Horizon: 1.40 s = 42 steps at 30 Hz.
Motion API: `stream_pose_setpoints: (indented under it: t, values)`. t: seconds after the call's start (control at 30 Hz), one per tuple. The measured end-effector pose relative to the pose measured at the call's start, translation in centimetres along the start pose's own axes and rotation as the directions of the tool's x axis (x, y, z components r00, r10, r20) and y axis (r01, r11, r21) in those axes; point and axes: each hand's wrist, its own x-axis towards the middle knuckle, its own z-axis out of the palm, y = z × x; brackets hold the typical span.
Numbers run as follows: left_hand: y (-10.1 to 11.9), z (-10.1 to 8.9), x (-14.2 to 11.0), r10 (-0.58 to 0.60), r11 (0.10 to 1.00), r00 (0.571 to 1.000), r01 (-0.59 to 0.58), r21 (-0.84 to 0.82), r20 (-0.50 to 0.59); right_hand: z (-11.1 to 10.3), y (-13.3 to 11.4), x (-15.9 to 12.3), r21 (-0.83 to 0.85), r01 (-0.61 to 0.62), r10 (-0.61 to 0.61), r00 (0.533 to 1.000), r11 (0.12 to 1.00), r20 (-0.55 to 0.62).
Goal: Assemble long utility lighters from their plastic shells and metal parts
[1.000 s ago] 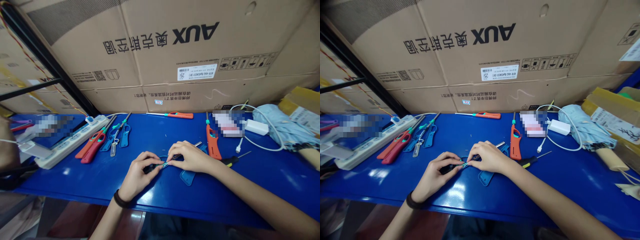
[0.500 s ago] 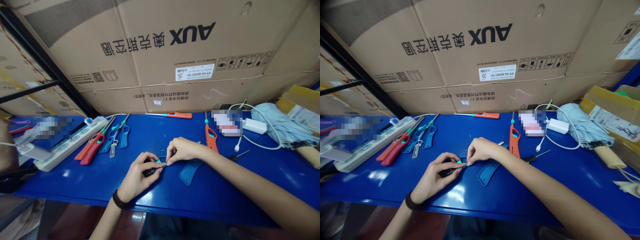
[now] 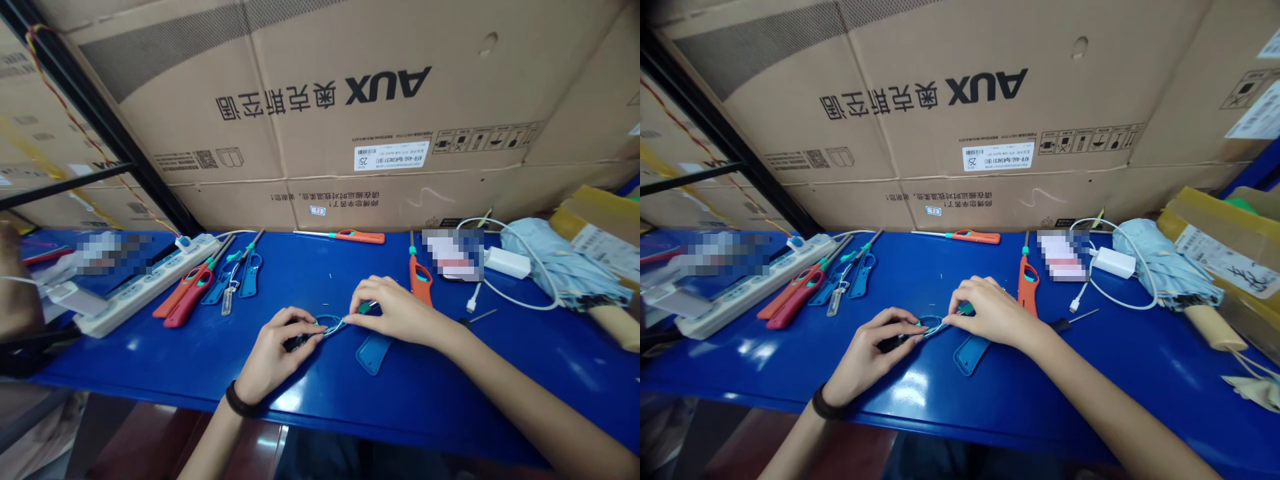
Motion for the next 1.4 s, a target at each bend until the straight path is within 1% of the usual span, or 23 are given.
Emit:
stream_pose_setpoints:
  t: [0.2, 0.37, 0.43, 0.5, 0.57, 0.63, 0.7, 0.77, 0.8, 0.83, 0.87, 0.93, 1.0, 1.07, 1.1, 1.13, 1.17, 1.2, 1.27, 1.33, 1.4]
  values:
    - [0.2, -0.2, -0.1, 0.002, 0.997, 1.0, -0.003, 0.074, 0.02, -1.7, 0.8, -2.3, 0.008, 0.017, -0.016, 0.999, 1.0, -0.036]
    - [0.3, -0.3, -0.2, 0.019, 0.985, 0.999, -0.026, 0.169, 0.038, -2.1, 1.4, -4.5, 0.008, -0.01, 0.009, 0.997, 1.0, 0.074]
    - [0.4, -0.5, -0.1, 0.031, 0.981, 0.999, -0.036, 0.192, 0.029, -1.6, 1.1, -5.1, -0.01, -0.01, 0.011, 0.993, 1.0, 0.117]
    - [0.6, -0.7, 0.0, 0.062, 0.976, 0.998, -0.058, 0.21, -0.011, -0.7, 0.6, -5.5, -0.052, 0.012, -0.005, 0.991, 0.999, 0.136]
    - [1.1, -0.9, -0.1, 0.116, 0.97, 0.99, -0.096, 0.223, -0.08, 0.4, 0.0, -5.5, -0.068, 0.073, -0.061, 0.985, 0.995, 0.161]
    - [1.9, -0.9, -0.5, 0.179, 0.964, 0.975, -0.147, 0.221, -0.132, 1.7, -0.6, -5.3, -0.102, 0.14, -0.126, 0.983, 0.985, 0.136]
    - [2.9, -0.3, -1.3, 0.231, 0.96, 0.965, -0.205, 0.193, -0.124, 2.7, -1.3, -4.9, -0.139, 0.231, -0.216, 0.97, 0.963, 0.113]
    - [4.0, 0.5, -2.3, 0.253, 0.961, 0.965, -0.242, 0.13, -0.072, 3.3, -2.0, -4.3, -0.13, 0.306, -0.295, 0.951, 0.943, 0.097]
    - [4.4, 1.0, -2.9, 0.245, 0.965, 0.964, -0.233, 0.116, -0.1, 3.4, -2.3, -4.0, -0.115, 0.316, -0.307, 0.948, 0.942, 0.084]
    - [4.8, 1.4, -3.4, 0.211, 0.975, 0.967, -0.198, 0.106, -0.14, 3.5, -2.6, -3.6, -0.093, 0.315, -0.31, 0.948, 0.944, 0.071]
    - [5.0, 1.7, -4.0, 0.148, 0.987, 0.97, -0.133, 0.086, -0.194, 3.4, -2.8, -3.3, -0.067, 0.308, -0.304, 0.951, 0.949, 0.061]
    - [5.0, 1.6, -4.9, 0.013, 1.0, 0.973, -0.008, 0.026, -0.23, 3.1, -3.1, -2.6, -0.008, 0.262, -0.261, 0.964, 0.965, 0.051]
    - [4.5, 0.8, -5.5, -0.147, 0.989, 0.945, 0.136, -0.058, -0.293, 2.6, -3.0, -2.0, 0.042, 0.202, -0.204, 0.977, 0.978, 0.054]
    - [3.7, -0.5, -5.9, -0.336, 0.941, 0.868, 0.298, -0.158, -0.366, 2.3, -2.6, -1.7, 0.078, 0.167, -0.171, 0.984, 0.983, 0.049]
    - [3.2, -1.3, -6.1, -0.439, 0.898, 0.814, 0.385, -0.213, -0.381, 2.3, -2.4, -1.5, 0.091, 0.167, -0.17, 0.985, 0.982, 0.032]
    - [2.7, -2.0, -6.2, -0.521, 0.853, 0.767, 0.455, -0.255, -0.375, 2.4, -2.2, -1.4, 0.1, 0.179, -0.181, 0.983, 0.979, 0.009]
    - [2.3, -2.6, -6.2, -0.597, 0.801, 0.725, 0.521, -0.295, -0.343, 2.5, -2.0, -1.3, 0.101, 0.195, -0.195, 0.981, 0.975, -0.016]
    - [1.9, -3.1, -6.2, -0.649, 0.759, 0.688, 0.56, -0.332, -0.324, 2.7, -1.8, -1.2, 0.09, 0.214, -0.211, 0.977, 0.973, -0.041]
    - [1.4, -3.8, -6.0, -0.707, 0.702, 0.652, 0.6, -0.383, -0.274, 3.0, -1.5, -1.0, 0.045, 0.252, -0.249, 0.966, 0.967, -0.072]
    - [1.1, -4.0, -5.6, -0.722, 0.683, 0.643, 0.604, -0.411, -0.255, 3.2, -1.3, -0.7, 0.007, 0.275, -0.274, 0.959, 0.961, -0.072]
    - [0.9, -3.8, -4.9, -0.715, 0.688, 0.651, 0.594, -0.417, -0.254, 3.1, -1.1, -0.3, 0.011, 0.256, -0.255, 0.965, 0.967, -0.063]
